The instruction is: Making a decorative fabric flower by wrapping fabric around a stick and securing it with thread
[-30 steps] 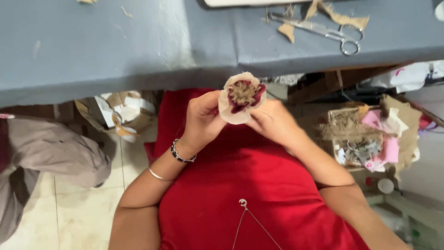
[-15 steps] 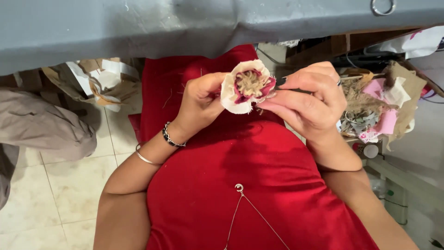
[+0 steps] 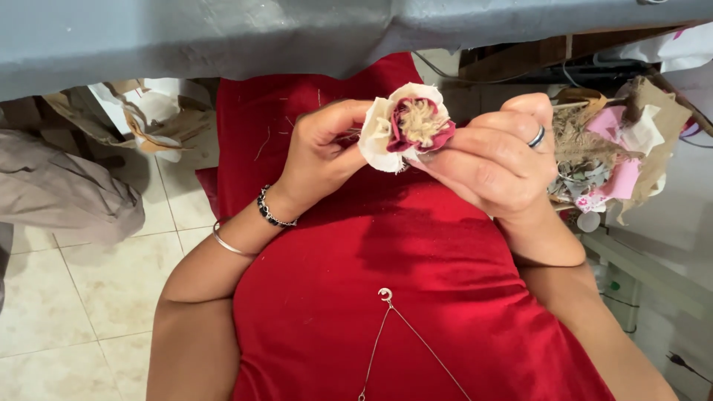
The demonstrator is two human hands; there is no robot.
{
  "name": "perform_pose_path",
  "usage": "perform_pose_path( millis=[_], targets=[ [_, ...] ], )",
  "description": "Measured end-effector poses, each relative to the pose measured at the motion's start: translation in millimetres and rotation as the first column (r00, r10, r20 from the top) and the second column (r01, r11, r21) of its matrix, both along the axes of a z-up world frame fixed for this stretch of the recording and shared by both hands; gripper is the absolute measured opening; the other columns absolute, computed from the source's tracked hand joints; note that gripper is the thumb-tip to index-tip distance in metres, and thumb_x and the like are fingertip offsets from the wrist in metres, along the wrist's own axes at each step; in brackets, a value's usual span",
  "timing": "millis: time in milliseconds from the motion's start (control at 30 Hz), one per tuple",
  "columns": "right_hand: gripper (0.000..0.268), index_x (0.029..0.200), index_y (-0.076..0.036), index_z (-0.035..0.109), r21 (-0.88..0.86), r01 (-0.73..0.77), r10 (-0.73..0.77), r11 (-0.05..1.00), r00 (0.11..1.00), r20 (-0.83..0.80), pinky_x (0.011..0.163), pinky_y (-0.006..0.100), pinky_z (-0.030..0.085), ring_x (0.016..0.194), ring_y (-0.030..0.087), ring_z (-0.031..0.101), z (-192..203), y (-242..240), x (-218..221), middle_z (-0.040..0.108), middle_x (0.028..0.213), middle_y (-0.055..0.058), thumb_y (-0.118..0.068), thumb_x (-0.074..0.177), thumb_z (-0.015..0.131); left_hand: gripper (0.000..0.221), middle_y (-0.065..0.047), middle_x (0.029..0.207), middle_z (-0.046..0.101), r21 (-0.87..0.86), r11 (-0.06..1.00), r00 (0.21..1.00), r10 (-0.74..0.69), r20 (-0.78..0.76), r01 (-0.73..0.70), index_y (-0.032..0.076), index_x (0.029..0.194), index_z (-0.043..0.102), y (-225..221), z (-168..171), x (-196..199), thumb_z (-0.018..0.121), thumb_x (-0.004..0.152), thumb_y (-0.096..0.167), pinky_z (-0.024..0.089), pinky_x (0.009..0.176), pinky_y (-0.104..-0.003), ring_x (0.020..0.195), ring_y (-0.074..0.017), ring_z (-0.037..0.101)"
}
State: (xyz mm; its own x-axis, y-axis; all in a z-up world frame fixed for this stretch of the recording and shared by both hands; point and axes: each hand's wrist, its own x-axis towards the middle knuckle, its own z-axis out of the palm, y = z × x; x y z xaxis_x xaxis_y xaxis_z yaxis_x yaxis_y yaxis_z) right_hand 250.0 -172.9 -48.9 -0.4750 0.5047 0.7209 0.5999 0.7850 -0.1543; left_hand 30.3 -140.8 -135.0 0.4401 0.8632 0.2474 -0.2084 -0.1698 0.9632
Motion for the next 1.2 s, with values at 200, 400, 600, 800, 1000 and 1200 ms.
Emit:
perform_pose_path(
  millis=[200,400,600,800,1000,1200],
  targets=[
    [0.012,0.088,-0.009,0.081,-0.011,0.034,-0.033,0.999,0.999,0.020,0.077,0.040,0.037,0.075,0.023,0.057,0.6,4.2,-4.3,0.072,0.087,0.006,-0.003,0.097,0.078,0.024,-0.012,0.121,0.073,-0.029,1.000,1.000,-0.008,0.019,0.009,0.003,0.122,0.068,3.6,-3.3,1.6,0.075,0.098,0.004,0.062,0.097,-0.029,0.109,-0.0191,0.071],
    [0.014,0.107,-0.011,0.083,-0.036,0.029,-0.023,0.999,0.989,0.147,0.081,0.039,0.038,0.088,0.021,0.065,-0.8,0.4,1.3,0.075,0.109,0.002,0.001,0.101,0.077,0.027,-0.012,0.123,0.073,0.008,0.999,0.999,0.049,-0.021,-0.049,0.004,0.124,0.068,4.1,-9.2,3.1,0.076,0.098,0.005,0.061,0.101,-0.030,0.112,-0.0200,0.073],
    [0.009,0.102,-0.009,0.084,-0.009,0.038,-0.037,0.999,0.995,0.088,0.076,0.039,0.036,0.079,0.021,0.055,6.2,4.5,6.2,0.071,0.093,0.003,-0.002,0.099,0.078,0.023,-0.010,0.122,0.073,-0.004,1.000,1.000,0.014,-0.022,-0.014,0.004,0.123,0.068,5.9,-4.8,1.2,0.072,0.100,0.004,0.060,0.100,-0.030,0.111,-0.0180,0.071],
    [0.009,0.108,-0.007,0.078,-0.060,0.012,-0.007,0.998,0.997,0.076,0.079,0.041,0.039,0.086,0.025,0.062,8.8,-1.2,9.2,0.076,0.106,0.008,-0.002,0.102,0.073,0.021,-0.009,0.117,0.073,-0.013,1.000,0.999,-0.010,-0.034,0.009,0.002,0.121,0.069,8.5,-2.3,-0.2,0.071,0.100,0.005,0.059,0.093,-0.029,0.106,-0.0166,0.070],
    [0.015,0.100,-0.008,0.081,-0.029,0.020,-0.018,0.999,0.998,0.063,0.076,0.038,0.039,0.082,0.023,0.065,13.3,0.0,8.2,0.077,0.102,0.008,-0.001,0.103,0.068,0.025,-0.010,0.120,0.072,-0.014,0.998,0.998,-0.055,-0.020,0.055,0.002,0.124,0.067,7.9,-13.8,-4.1,0.071,0.100,0.007,0.057,0.097,-0.031,0.109,-0.0187,0.069],
    [0.003,0.093,-0.008,0.080,-0.048,-0.008,0.004,0.999,0.996,-0.095,0.078,0.039,0.041,0.079,0.024,0.064,-4.4,0.0,23.2,0.076,0.091,0.008,-0.008,0.095,0.082,0.028,-0.008,0.127,0.070,-0.053,0.997,0.999,-0.045,0.028,0.047,0.004,0.125,0.065,2.3,-45.2,-8.5,0.073,0.099,0.012,0.057,0.105,-0.034,0.116,-0.0194,0.068]
  ],
)
